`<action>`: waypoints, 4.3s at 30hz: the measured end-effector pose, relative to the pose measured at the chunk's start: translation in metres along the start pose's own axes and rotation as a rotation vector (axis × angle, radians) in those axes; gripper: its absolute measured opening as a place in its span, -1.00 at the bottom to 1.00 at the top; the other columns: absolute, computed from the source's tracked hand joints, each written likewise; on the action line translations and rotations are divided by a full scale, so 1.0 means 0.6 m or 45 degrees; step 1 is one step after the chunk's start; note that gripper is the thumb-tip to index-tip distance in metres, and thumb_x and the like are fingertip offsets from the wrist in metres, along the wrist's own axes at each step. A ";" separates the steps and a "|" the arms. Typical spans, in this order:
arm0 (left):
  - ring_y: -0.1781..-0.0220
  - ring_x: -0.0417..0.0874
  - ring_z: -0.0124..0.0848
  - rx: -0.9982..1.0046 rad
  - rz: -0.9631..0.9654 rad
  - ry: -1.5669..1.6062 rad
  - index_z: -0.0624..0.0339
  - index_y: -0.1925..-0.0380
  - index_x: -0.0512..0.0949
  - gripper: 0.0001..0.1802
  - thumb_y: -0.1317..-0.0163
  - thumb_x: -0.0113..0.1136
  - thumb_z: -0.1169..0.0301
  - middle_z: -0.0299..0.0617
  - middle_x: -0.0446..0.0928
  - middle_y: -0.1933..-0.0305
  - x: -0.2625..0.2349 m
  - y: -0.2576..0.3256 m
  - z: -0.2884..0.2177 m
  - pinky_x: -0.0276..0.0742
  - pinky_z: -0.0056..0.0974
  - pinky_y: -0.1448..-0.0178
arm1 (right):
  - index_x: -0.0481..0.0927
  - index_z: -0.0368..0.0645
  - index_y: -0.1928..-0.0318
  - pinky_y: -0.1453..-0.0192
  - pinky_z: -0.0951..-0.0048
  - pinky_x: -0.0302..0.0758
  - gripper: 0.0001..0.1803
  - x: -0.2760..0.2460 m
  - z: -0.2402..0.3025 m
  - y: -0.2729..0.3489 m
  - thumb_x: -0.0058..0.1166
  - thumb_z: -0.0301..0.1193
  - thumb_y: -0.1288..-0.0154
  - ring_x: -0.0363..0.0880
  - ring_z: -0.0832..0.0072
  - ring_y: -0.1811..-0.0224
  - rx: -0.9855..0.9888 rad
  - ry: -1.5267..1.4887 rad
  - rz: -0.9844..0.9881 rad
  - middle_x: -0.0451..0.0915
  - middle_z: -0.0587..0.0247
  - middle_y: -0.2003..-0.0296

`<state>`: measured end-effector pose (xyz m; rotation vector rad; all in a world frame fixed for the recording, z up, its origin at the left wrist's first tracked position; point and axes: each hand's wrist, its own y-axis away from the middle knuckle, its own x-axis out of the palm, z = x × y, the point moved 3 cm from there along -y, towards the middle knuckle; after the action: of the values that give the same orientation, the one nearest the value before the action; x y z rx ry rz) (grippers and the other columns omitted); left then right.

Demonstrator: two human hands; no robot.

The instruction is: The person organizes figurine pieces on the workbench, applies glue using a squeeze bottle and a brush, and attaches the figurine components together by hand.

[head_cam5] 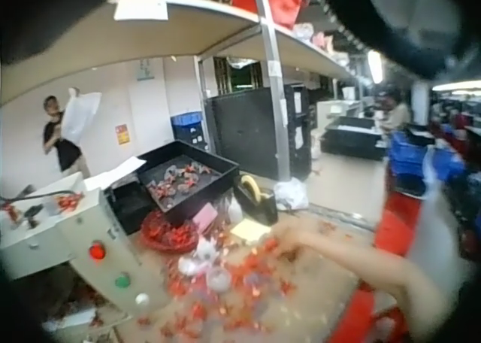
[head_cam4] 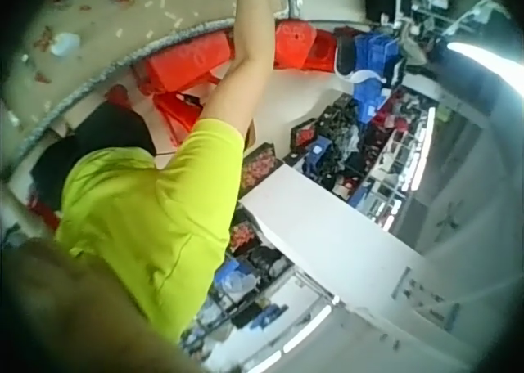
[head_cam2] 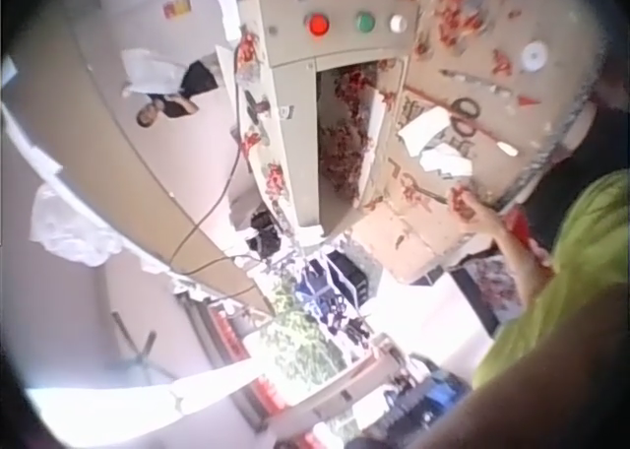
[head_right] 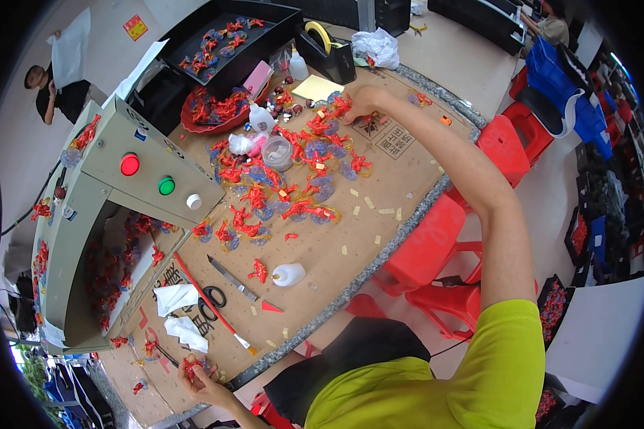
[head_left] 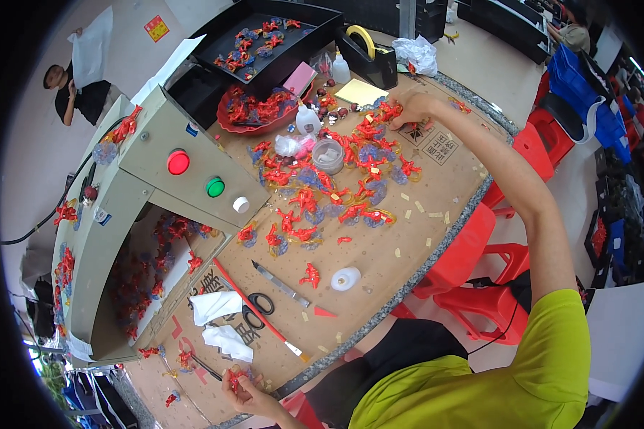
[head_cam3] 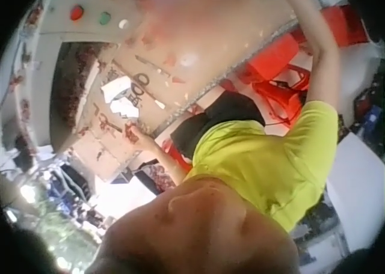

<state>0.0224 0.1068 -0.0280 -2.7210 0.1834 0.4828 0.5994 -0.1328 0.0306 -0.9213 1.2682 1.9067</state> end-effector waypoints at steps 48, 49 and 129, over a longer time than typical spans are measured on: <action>0.34 0.58 -0.50 0.018 0.018 0.076 0.37 0.02 0.41 -0.71 -0.28 0.01 0.50 -0.07 0.54 0.18 0.005 0.001 -0.009 0.58 -0.51 0.48 | 0.62 -0.23 0.38 0.08 0.42 0.50 -0.81 -0.014 0.023 -0.024 0.23 -0.36 -0.05 0.53 0.48 0.18 -1.037 -0.065 -0.064 0.50 0.21 0.17; 0.33 0.59 -0.48 0.007 0.018 0.078 0.37 0.01 0.40 -0.71 -0.27 0.00 0.53 -0.05 0.55 0.18 0.005 0.001 -0.008 0.59 -0.50 0.48 | 0.62 -0.23 0.38 0.08 0.42 0.50 -0.81 -0.012 0.012 -0.029 0.23 -0.36 -0.05 0.53 0.48 0.18 -1.033 -0.069 -0.067 0.50 0.21 0.17; 0.37 0.61 -0.44 -0.063 0.005 0.070 0.35 0.05 0.42 -0.73 -0.25 0.03 0.52 -0.09 0.54 0.24 0.011 0.001 0.004 0.57 -0.48 0.53 | 0.68 -0.20 0.32 0.09 0.38 0.55 -0.71 -0.179 0.301 -0.281 -0.02 -0.62 0.09 0.66 0.29 0.28 -0.991 -0.604 -1.423 0.64 0.00 0.37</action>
<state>0.0276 0.1065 -0.0324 -2.7844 0.1934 0.4189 0.7605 0.0742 0.0908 -1.0936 -0.3415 1.4554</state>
